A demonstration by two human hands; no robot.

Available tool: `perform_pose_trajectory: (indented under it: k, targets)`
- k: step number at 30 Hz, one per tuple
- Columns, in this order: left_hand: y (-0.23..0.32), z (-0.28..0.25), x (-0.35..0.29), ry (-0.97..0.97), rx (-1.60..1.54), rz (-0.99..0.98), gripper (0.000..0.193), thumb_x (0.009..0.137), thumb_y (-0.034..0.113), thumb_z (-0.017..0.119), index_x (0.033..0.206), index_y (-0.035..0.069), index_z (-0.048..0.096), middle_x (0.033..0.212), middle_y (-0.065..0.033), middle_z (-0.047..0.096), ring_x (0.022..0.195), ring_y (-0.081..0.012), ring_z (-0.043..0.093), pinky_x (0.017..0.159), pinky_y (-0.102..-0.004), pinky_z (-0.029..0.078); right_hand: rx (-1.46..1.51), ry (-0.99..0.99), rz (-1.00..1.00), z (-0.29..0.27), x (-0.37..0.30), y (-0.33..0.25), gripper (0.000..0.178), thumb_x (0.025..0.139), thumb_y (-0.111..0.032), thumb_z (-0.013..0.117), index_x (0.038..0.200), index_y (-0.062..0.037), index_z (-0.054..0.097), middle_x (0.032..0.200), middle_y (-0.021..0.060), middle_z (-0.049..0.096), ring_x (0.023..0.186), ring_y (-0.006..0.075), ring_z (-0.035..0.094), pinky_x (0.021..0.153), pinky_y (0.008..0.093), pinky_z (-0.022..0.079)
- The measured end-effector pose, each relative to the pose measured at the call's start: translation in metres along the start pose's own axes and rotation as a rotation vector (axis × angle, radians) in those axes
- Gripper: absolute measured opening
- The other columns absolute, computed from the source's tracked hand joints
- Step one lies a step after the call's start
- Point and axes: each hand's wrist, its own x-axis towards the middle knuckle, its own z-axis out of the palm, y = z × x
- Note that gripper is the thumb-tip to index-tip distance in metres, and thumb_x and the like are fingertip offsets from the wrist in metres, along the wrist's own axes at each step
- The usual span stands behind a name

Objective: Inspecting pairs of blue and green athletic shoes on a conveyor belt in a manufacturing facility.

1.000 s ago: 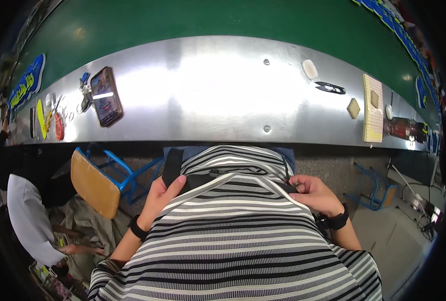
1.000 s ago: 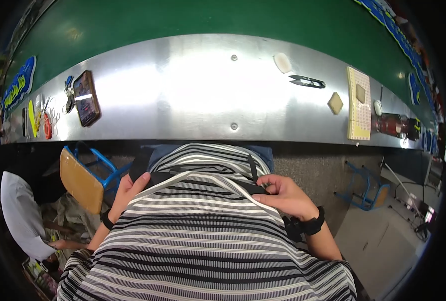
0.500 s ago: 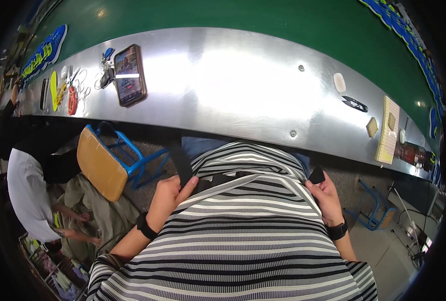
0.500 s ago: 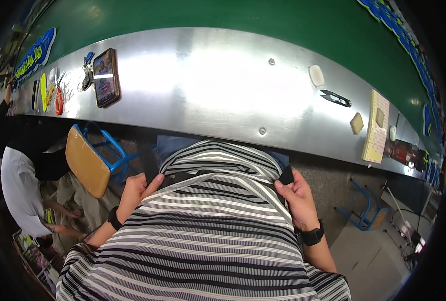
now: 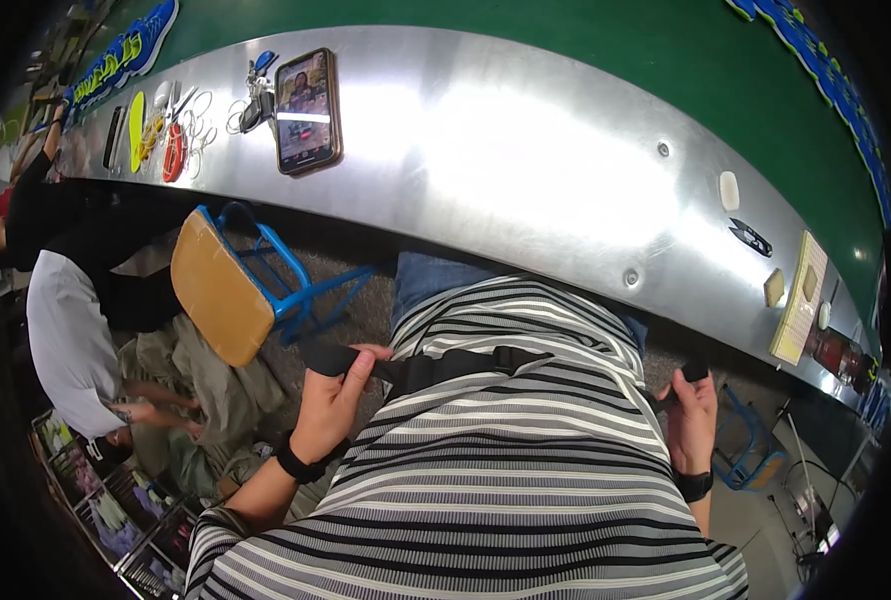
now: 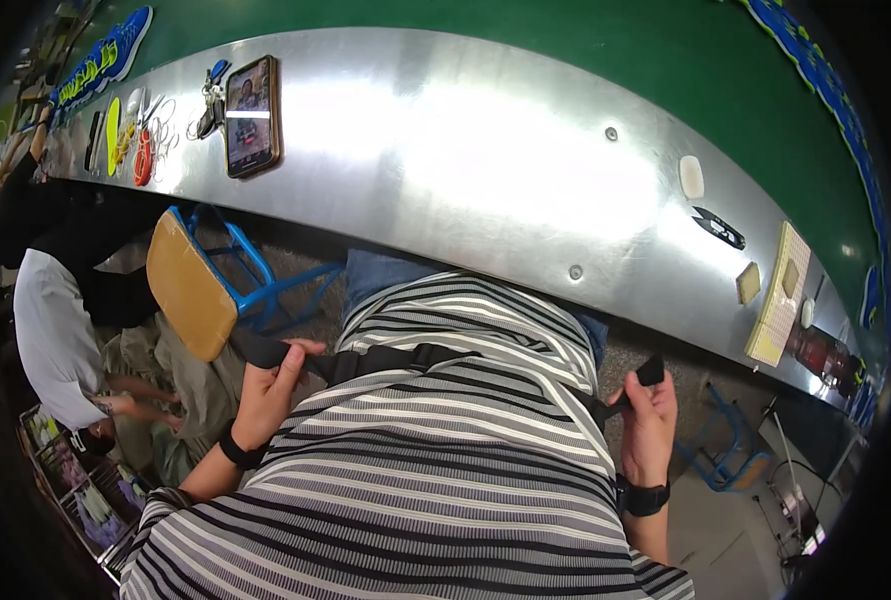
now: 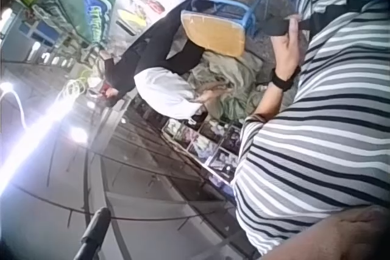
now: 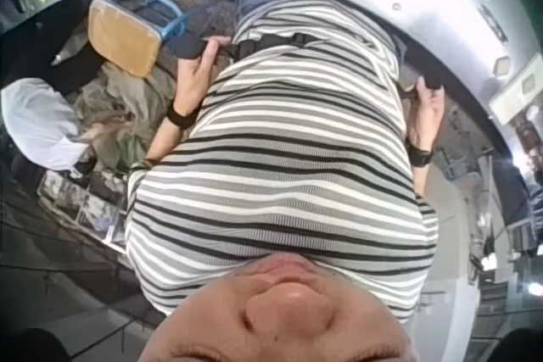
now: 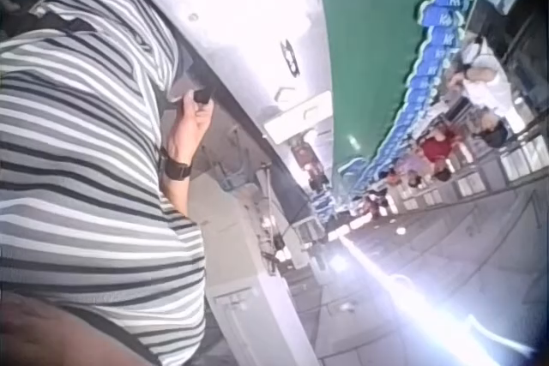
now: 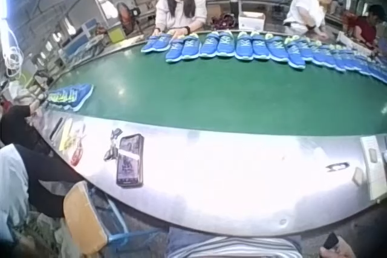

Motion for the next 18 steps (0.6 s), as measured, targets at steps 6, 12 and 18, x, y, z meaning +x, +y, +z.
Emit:
perform_pose_trajectory:
  k: [6,12,18]
  targets:
    - [0.003,-0.002,0.003,-0.083,-0.21,-0.087,0.027,0.1,0.022,0.05,0.105,0.0,0.066,0.089,-0.0014,0.064,0.068,-0.0063,0.053,0.063,-0.0212,0.043,-0.543,0.089,-0.231,-0.026,0.011,-0.001,0.025,0.085,-0.001,0.064,0.104,-0.0059,0.051,0.076,-0.0005,0.051,0.066,0.0075,0.051,0.063,0.0212,0.038]
    - [-0.008,0.011,0.005,-0.048,-0.476,-0.022,0.036,0.105,0.033,0.034,0.09,0.005,0.051,0.089,-0.0048,0.055,0.092,-0.017,0.053,0.086,-0.0318,0.041,-1.009,-0.54,-0.94,0.141,0.015,-0.066,0.046,0.079,-0.021,0.075,0.117,-0.0021,0.058,0.093,0.0105,0.066,0.093,0.023,0.062,0.08,0.0322,0.048]
    - [0.01,0.015,0.032,-0.005,-0.752,0.051,0.046,0.103,0.046,0.028,0.087,0.008,0.047,0.08,-0.0031,0.048,0.084,-0.0173,0.052,0.081,-0.0313,0.042,-1.187,-1.448,-0.571,0.273,0.012,-0.023,0.05,0.082,-0.043,0.069,0.099,0.0031,0.064,0.085,0.0192,0.066,0.08,0.0344,0.065,0.075,0.0402,0.051]
